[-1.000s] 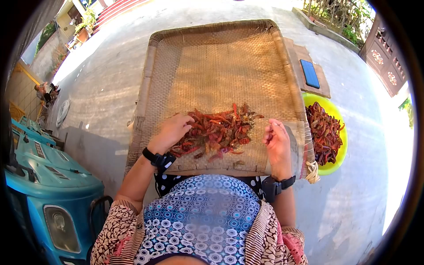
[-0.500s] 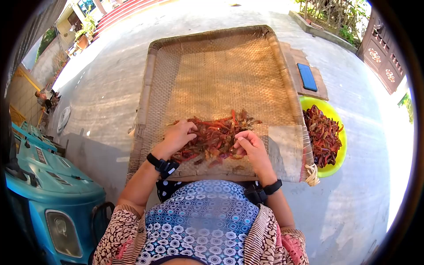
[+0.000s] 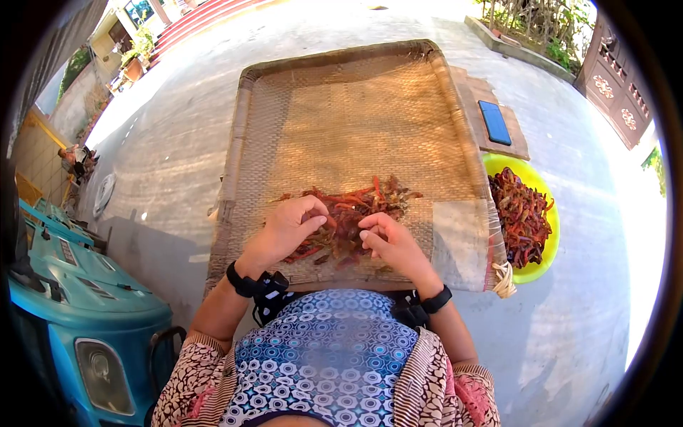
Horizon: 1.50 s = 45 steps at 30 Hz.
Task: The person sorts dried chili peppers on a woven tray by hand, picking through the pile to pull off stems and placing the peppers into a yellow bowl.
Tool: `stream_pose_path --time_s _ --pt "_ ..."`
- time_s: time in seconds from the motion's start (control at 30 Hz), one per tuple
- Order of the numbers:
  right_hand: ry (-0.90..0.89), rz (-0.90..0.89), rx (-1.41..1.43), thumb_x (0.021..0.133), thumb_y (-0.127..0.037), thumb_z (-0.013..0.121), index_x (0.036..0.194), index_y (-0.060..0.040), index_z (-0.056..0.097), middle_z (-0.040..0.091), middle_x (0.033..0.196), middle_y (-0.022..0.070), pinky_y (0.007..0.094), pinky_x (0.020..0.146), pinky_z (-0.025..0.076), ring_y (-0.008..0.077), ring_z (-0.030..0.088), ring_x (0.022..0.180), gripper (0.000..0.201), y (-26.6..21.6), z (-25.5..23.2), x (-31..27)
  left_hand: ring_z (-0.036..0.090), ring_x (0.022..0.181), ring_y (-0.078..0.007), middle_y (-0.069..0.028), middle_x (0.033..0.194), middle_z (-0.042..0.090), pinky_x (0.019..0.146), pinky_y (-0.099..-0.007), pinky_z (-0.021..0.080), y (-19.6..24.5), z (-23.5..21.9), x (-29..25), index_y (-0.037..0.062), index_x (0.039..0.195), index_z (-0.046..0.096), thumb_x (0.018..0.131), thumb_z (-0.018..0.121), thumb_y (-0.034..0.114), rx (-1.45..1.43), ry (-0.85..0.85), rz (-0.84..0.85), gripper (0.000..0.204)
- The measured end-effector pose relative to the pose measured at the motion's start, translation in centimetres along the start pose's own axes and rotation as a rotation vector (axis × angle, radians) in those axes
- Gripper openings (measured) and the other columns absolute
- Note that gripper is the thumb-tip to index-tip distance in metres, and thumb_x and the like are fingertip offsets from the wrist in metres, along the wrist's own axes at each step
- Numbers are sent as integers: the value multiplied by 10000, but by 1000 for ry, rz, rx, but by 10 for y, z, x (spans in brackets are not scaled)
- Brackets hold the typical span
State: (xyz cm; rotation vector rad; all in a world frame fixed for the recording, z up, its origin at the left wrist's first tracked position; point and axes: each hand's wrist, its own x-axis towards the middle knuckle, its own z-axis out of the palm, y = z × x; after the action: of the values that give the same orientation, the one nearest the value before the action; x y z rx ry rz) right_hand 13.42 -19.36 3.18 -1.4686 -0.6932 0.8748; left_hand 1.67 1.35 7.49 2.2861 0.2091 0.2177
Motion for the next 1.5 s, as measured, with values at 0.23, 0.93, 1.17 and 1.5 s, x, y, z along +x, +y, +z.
stream_pose_path --time_s 0.23,0.93,1.17,1.5 --pt "-176 77 -26 955 -234 580 955 -65 573 585 739 -27 182 581 428 35 519 642 169 4 2 -1 559 690 -81 -29 884 647 617 -224 469 7 19 5 34 1010 582 913 622 120 -650 -207 -191 136" --pt "647 -207 770 954 -222 544 1148 -85 570 565 851 -17 233 617 404 84 486 684 240 26 -104 -34 599 937 -317 -112 976 575 754 -414 513 -60 66 74 98 984 618 839 595 145 439 30 84 154" --pt "453 -100 403 955 -180 530 1088 -75 567 570 819 3 228 605 411 80 500 662 173 22 -49 -15 618 830 -312 -96 916 618 703 -412 510 -36 50 53 111 959 620 875 545 133 356 173 142 115" --pt "129 -89 -21 984 -209 515 1030 -51 566 595 759 17 197 541 421 50 515 604 173 17 -8 3 615 856 -300 -117 884 630 756 -396 488 0 52 33 63 961 639 864 566 144 -7 -32 221 146"
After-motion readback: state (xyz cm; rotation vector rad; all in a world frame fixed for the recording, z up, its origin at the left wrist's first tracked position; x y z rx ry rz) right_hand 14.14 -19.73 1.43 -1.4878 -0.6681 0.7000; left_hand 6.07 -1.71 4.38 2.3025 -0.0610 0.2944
